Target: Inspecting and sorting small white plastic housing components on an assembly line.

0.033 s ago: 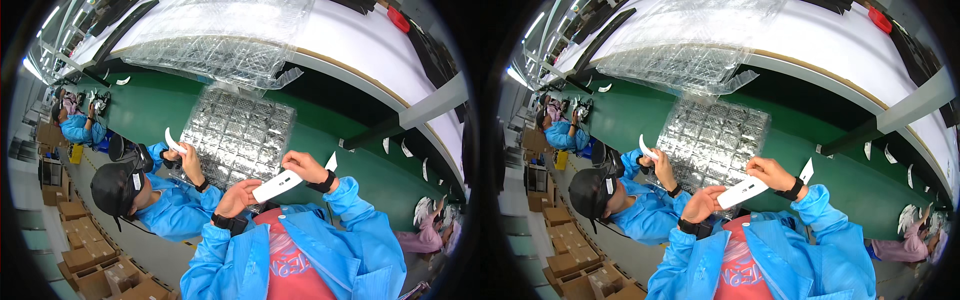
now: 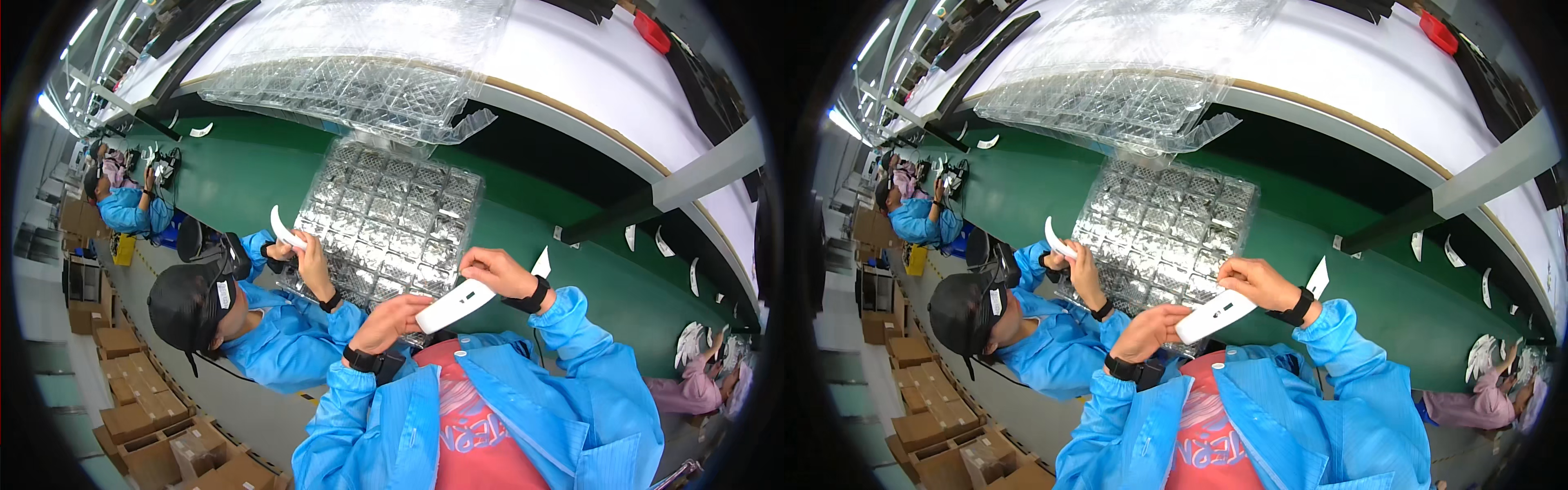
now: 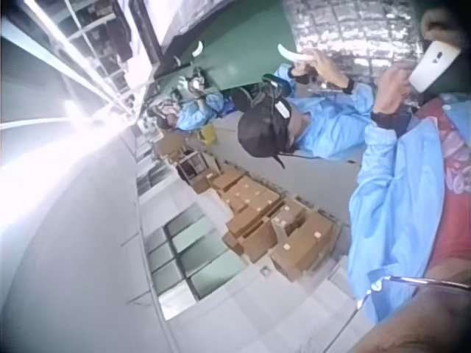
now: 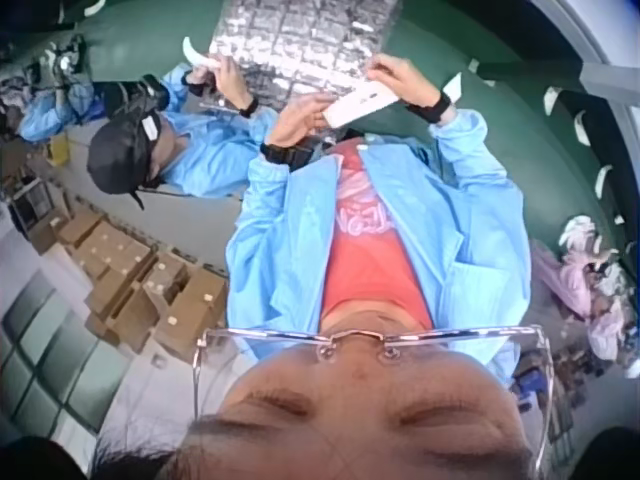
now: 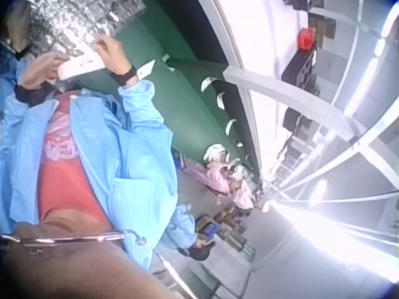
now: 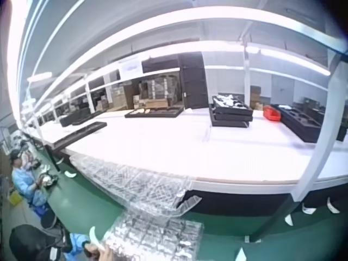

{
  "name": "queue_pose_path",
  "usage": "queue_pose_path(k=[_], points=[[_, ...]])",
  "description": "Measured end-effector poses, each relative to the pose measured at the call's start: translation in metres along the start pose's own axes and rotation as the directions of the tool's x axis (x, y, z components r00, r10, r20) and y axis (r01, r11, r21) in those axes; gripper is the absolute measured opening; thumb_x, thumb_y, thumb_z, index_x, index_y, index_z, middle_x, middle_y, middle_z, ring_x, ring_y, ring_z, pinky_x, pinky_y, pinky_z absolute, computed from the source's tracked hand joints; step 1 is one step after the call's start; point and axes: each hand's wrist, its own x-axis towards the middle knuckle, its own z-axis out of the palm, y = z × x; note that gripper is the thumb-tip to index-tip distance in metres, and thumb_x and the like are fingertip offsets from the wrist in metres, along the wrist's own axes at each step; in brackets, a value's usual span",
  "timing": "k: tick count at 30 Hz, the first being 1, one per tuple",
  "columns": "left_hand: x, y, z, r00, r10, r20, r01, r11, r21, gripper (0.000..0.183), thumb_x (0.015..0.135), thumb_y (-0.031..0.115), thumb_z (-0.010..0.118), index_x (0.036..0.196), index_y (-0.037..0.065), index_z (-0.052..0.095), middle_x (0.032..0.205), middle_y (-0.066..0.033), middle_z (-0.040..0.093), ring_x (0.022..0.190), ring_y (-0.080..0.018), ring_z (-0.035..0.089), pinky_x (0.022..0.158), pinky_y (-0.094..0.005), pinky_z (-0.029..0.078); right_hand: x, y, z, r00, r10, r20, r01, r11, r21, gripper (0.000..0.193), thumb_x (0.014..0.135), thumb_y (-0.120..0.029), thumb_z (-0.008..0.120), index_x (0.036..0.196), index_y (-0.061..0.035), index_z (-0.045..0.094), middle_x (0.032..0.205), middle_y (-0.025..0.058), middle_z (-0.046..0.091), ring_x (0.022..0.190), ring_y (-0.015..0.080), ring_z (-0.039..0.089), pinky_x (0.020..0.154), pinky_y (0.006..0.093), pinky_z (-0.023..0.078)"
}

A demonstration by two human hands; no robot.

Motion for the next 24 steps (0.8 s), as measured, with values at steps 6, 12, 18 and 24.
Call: queue_pose_path(k=[6,12,18,24], points=[[0.022,-0.002,0.032,0.995,-0.095,0.013,0.081,0.906,0.415,0.031,0.090,0.011,0.059,0.118,-0.003,0.052,0.104,-0.0063,0.063,0.094,-0.0124,0.060,0.081,-0.0248,0.047,0.002,-0.020,0.010,0.992,-0.073,0.100,0.087,0.985,-0.151,0.011,0.085,-0.011,0.063,0.089,-0.0010,0.061,0.082,0.0090,0.063,0.076,0.0213,0.061,0.066,0.0311,0.047],[0.024,-0.018,0.041,0.974,0.077,-0.211,-0.020,0.965,0.261,0.028,0.091,0.012,0.058,0.115,-0.001,0.053,0.101,-0.0056,0.063,0.089,-0.0117,0.061,0.079,-0.0246,0.047,-0.015,-0.040,-0.003,0.970,-0.116,-0.214,0.071,0.976,-0.208,0.009,0.080,-0.006,0.065,0.088,-0.0024,0.064,0.080,0.0091,0.062,0.073,0.0215,0.061,0.063,0.0321,0.049],[0.030,-0.030,0.045,0.948,0.218,-0.233,-0.171,0.964,0.205,0.027,0.091,0.010,0.057,0.116,0.000,0.053,0.104,-0.0043,0.061,0.095,-0.0095,0.057,0.083,-0.0240,0.045,-0.022,-0.044,0.013,0.988,-0.153,-0.030,0.142,0.962,-0.234,0.009,0.078,-0.004,0.067,0.087,-0.0002,0.066,0.082,0.0101,0.064,0.077,0.0236,0.062,0.067,0.0308,0.049],[0.028,-0.034,0.048,0.934,0.253,-0.254,-0.199,0.955,0.218,0.026,0.089,0.002,0.057,0.114,-0.002,0.053,0.103,-0.0032,0.060,0.093,-0.0075,0.055,0.081,-0.0219,0.045,-0.023,-0.045,0.017,0.995,-0.087,-0.050,0.073,0.970,-0.233,0.009,0.078,-0.004,0.067,0.087,-0.0017,0.067,0.083,0.0090,0.064,0.079,0.0245,0.062,0.068,0.0327,0.050]])
